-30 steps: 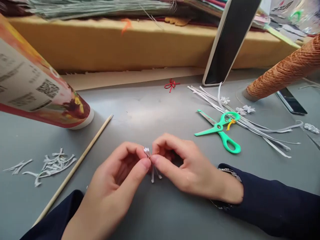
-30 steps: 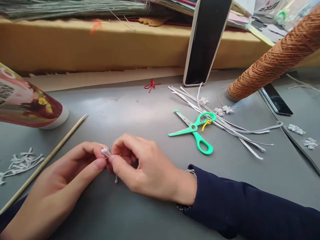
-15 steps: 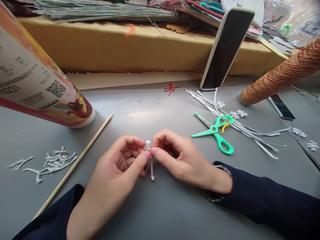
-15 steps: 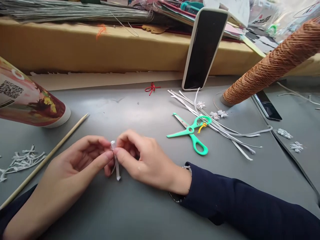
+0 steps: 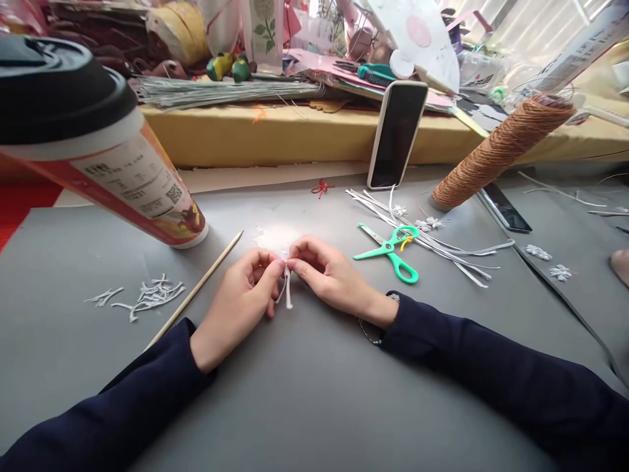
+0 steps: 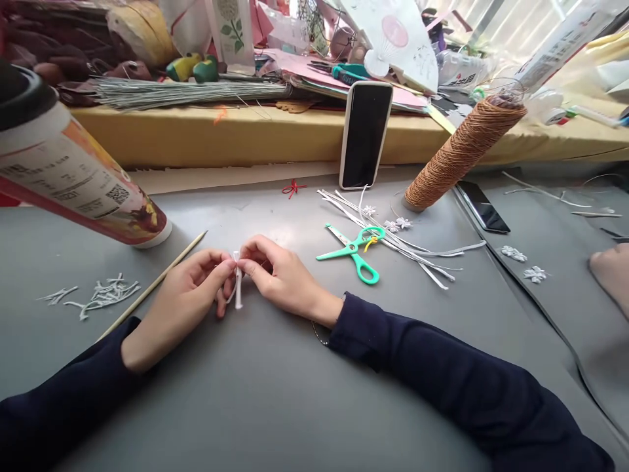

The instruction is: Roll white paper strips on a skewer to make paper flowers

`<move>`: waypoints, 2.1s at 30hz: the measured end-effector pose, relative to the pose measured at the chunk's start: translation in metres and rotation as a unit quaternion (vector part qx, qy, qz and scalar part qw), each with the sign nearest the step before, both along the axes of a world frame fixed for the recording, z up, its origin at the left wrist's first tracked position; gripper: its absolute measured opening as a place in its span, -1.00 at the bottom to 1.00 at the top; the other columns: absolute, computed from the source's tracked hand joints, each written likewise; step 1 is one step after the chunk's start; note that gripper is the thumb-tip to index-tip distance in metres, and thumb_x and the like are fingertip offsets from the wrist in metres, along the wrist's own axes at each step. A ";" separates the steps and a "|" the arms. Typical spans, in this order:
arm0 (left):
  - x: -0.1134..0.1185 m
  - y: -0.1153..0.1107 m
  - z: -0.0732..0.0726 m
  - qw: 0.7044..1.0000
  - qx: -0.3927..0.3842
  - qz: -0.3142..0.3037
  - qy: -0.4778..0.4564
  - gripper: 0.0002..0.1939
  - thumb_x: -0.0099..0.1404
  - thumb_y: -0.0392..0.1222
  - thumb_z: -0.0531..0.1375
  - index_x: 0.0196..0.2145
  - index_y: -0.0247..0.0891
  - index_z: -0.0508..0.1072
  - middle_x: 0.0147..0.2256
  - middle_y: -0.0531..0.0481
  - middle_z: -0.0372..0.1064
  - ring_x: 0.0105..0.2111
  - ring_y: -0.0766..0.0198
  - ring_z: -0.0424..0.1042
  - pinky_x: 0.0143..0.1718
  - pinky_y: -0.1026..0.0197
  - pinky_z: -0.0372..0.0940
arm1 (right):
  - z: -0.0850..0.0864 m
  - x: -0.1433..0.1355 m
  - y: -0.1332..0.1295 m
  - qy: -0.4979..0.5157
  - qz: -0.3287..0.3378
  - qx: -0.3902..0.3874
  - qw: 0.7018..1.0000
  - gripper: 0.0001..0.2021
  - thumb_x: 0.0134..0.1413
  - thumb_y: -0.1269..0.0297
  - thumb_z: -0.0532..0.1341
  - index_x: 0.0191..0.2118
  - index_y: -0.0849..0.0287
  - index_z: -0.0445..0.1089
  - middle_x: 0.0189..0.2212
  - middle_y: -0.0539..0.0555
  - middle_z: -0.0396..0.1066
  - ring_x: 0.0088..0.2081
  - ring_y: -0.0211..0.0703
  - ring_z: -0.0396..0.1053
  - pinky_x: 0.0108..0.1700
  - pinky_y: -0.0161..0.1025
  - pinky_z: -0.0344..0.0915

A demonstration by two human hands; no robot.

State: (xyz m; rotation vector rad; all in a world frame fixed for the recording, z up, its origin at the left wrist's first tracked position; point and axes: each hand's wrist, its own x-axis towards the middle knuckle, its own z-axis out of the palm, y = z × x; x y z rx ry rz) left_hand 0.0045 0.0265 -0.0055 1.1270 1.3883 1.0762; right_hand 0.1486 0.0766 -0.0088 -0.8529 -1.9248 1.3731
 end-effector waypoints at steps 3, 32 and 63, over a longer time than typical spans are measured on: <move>0.000 0.000 -0.001 0.999 0.014 -0.030 0.005 -0.80 0.19 -0.07 0.05 -0.44 -0.27 0.24 -0.65 0.14 0.20 -0.75 0.47 0.16 -0.70 0.40 0.09 | 0.000 0.000 -0.002 -0.018 0.006 0.005 1.000 -0.91 0.08 0.28 0.00 -0.35 0.16 0.16 -0.48 -0.06 0.19 -0.46 -0.35 0.14 -0.39 -0.36 0.09; 0.002 0.023 -0.004 0.977 0.053 -0.018 -0.207 -0.84 0.16 -0.14 0.07 -0.43 -0.29 0.20 -0.61 0.10 0.19 -0.67 0.42 0.23 -0.71 0.37 0.13 | -0.001 -0.018 0.012 0.148 0.051 -0.153 0.976 -0.90 0.07 0.29 -0.02 -0.42 0.14 0.03 -0.67 -0.17 0.05 -0.62 -0.41 0.07 -0.52 -0.41 0.09; -0.003 0.028 -0.014 0.992 0.106 -0.026 -0.060 -0.83 0.22 -0.09 0.01 -0.38 -0.27 0.18 -0.61 0.15 0.20 -0.72 0.45 0.23 -0.66 0.35 0.19 | -0.003 -0.021 0.019 0.118 -0.024 -0.095 0.988 -0.86 0.04 0.20 0.04 -0.39 0.17 0.13 -0.57 -0.11 0.17 -0.56 -0.41 0.09 -0.49 -0.40 0.06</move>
